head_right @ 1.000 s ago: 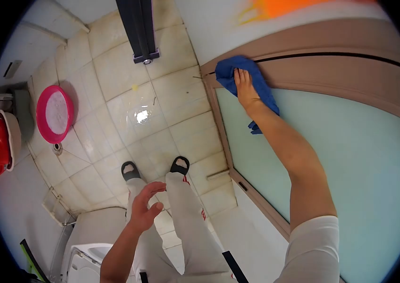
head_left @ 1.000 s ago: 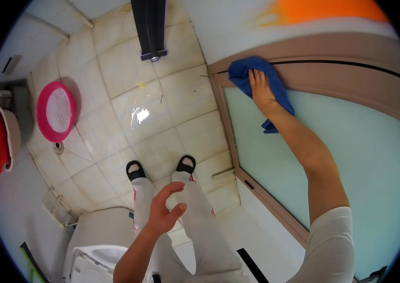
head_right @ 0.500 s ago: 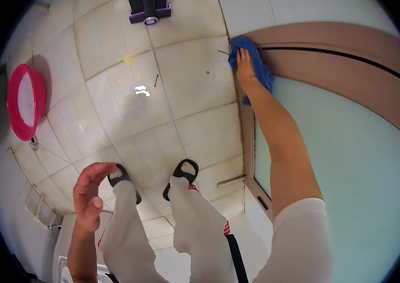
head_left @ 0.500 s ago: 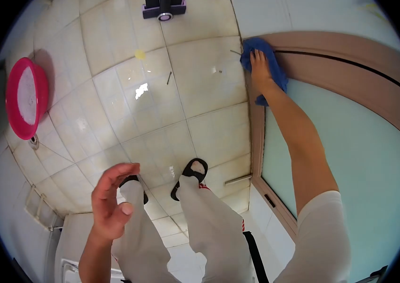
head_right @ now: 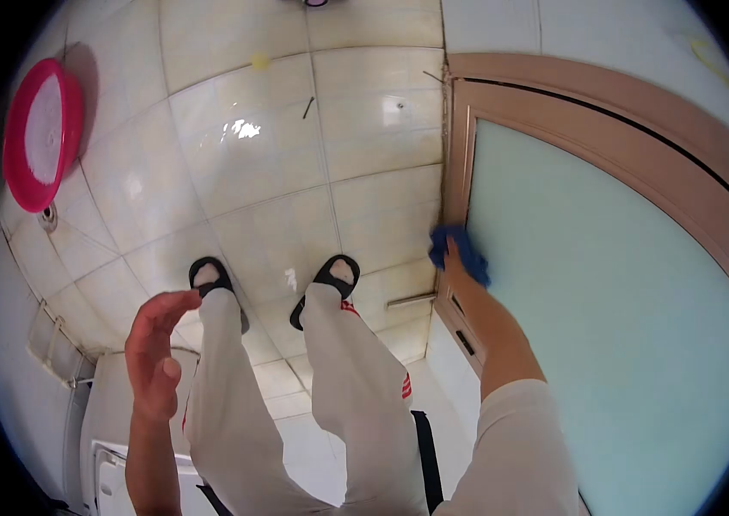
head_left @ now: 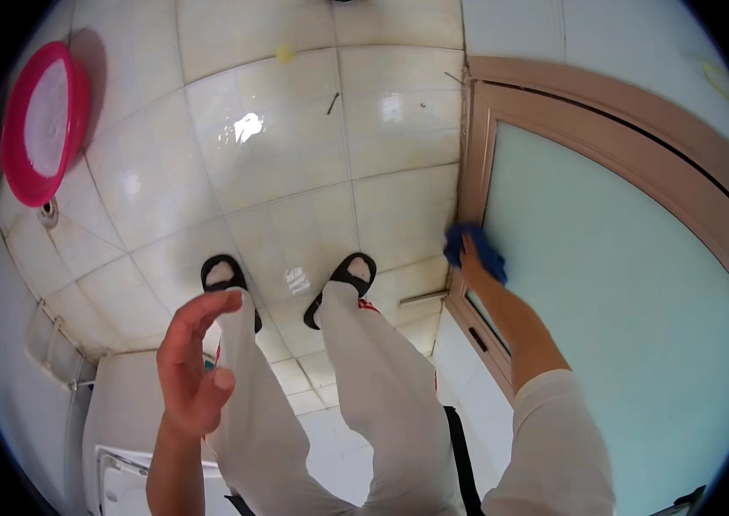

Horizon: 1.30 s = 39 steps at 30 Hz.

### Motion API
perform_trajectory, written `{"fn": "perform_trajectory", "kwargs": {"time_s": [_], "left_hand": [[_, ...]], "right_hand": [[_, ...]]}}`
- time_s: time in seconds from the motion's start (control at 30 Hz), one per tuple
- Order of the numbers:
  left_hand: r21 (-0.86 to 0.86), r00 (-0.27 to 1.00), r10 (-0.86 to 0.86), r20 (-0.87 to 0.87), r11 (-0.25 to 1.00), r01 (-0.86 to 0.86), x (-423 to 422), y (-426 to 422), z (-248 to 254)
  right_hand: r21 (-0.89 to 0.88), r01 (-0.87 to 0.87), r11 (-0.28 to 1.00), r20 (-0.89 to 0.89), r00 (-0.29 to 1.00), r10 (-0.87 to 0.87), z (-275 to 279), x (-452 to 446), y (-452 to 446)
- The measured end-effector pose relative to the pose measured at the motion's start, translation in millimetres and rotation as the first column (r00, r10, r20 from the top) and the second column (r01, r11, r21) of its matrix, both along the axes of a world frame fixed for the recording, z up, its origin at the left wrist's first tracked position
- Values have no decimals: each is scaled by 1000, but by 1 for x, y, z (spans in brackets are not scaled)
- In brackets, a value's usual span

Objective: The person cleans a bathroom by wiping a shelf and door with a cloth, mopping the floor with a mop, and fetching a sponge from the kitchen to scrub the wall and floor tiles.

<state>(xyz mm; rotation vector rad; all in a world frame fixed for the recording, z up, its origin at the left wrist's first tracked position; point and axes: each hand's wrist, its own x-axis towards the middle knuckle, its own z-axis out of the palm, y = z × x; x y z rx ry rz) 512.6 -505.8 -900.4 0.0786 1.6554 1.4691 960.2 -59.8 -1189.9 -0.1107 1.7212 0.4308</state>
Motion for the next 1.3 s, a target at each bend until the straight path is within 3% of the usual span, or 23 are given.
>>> {"fn": "perform_trajectory", "kwargs": {"time_s": [0.17,0.27,0.3,0.37,0.4,0.43,0.5,0.6,0.7,0.8,0.87,0.9,0.97,1.17,1.2,1.27,1.3], "left_hand": [[14,998,-54,-43,998,54,-5,-20,-2],[4,999,-39,-23,999,39,3,-21,9],[2,999,-31,-11,1000,31,5,-13,19],[-34,998,-57,-10,998,57,6,-6,34],[-45,996,-85,-14,995,85,8,-3,42],[-52,994,-110,-19,993,109,12,0,46],[-79,984,-176,-29,982,174,17,4,54],[-126,962,-263,-76,959,252,21,6,47],[-155,933,-346,-102,932,329,19,5,27],[-192,917,-383,-111,913,359,19,2,0],[-191,921,-376,-104,916,353,22,4,-13],[-192,923,-373,-96,917,351,24,6,-16],[-190,921,-381,-80,913,361,24,1,-16],[-182,930,-342,-134,931,316,21,-4,34],[-162,938,-319,-136,941,296,21,-4,47],[-163,941,-321,-108,939,302,18,-3,79],[-166,940,-324,-104,938,305,21,-3,94]], "right_hand": [[-45,228,973,9,974,-228,84,56,-16],[-183,478,859,-346,787,-511,91,49,22],[-65,90,994,-274,956,-105,151,-68,16],[-76,120,990,-512,847,-142,154,-155,63],[-12,81,997,-574,816,-73,170,-200,72],[49,131,990,-561,824,-81,186,-241,75],[263,-194,945,-331,902,277,206,-266,68],[167,140,976,-592,806,-15,157,-216,58],[280,-109,954,-273,943,188,118,-169,20],[136,170,976,-459,884,-90,28,-41,-6],[155,-145,977,-152,974,168,49,-1,-41],[86,59,995,-208,977,-40,37,59,-52],[-4,244,970,-207,949,-240,34,116,-57],[-100,248,964,105,966,-238,124,153,-71],[-64,288,955,80,956,-283,171,77,-68],[-176,489,855,-245,819,-519,181,73,-27],[-242,427,872,-379,785,-489,206,39,-10]]}}
